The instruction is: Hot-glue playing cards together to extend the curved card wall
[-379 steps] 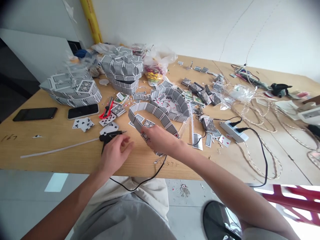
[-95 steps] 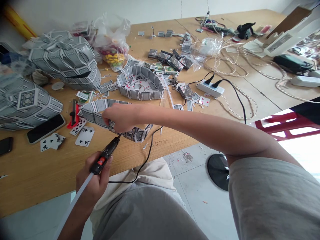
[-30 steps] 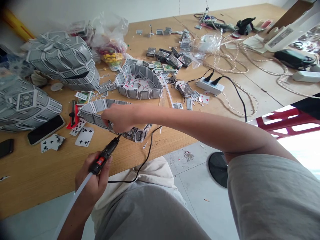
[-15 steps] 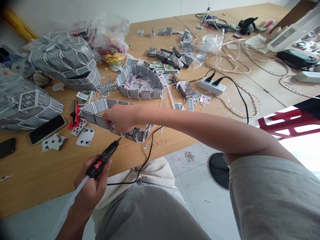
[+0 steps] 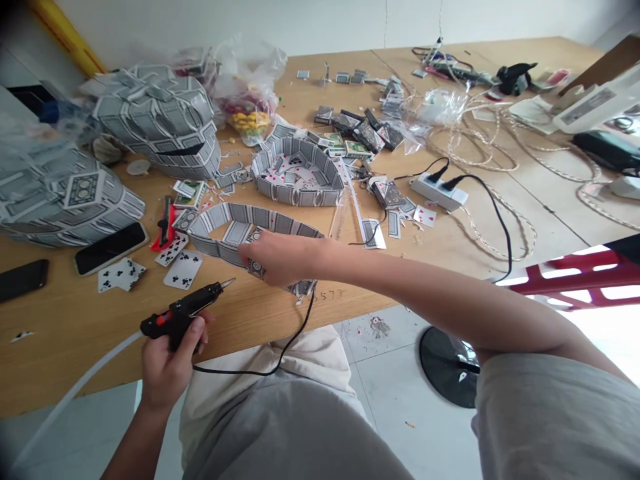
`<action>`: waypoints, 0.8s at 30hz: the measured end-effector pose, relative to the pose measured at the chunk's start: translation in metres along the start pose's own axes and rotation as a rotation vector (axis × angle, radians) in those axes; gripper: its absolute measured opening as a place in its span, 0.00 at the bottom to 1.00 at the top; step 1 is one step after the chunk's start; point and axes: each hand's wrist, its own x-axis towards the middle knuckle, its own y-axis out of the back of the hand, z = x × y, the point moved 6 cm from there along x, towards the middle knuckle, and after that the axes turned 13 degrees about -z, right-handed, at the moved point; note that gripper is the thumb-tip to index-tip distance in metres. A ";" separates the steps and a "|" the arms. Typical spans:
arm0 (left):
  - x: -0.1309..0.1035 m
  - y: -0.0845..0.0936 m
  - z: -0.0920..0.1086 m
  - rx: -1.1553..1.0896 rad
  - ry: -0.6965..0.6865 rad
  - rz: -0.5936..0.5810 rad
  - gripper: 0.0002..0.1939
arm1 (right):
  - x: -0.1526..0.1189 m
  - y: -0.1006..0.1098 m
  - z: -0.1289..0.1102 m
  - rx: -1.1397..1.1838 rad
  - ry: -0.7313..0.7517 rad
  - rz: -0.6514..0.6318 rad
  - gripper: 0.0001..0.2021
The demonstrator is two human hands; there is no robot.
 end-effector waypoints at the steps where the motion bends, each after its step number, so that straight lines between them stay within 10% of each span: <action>1: 0.002 0.001 -0.004 -0.075 0.028 -0.009 0.18 | 0.000 -0.005 0.001 -0.009 -0.005 -0.007 0.26; 24: 0.005 -0.004 -0.048 -0.300 0.222 -0.088 0.21 | 0.006 -0.041 0.011 -0.156 -0.186 -0.144 0.30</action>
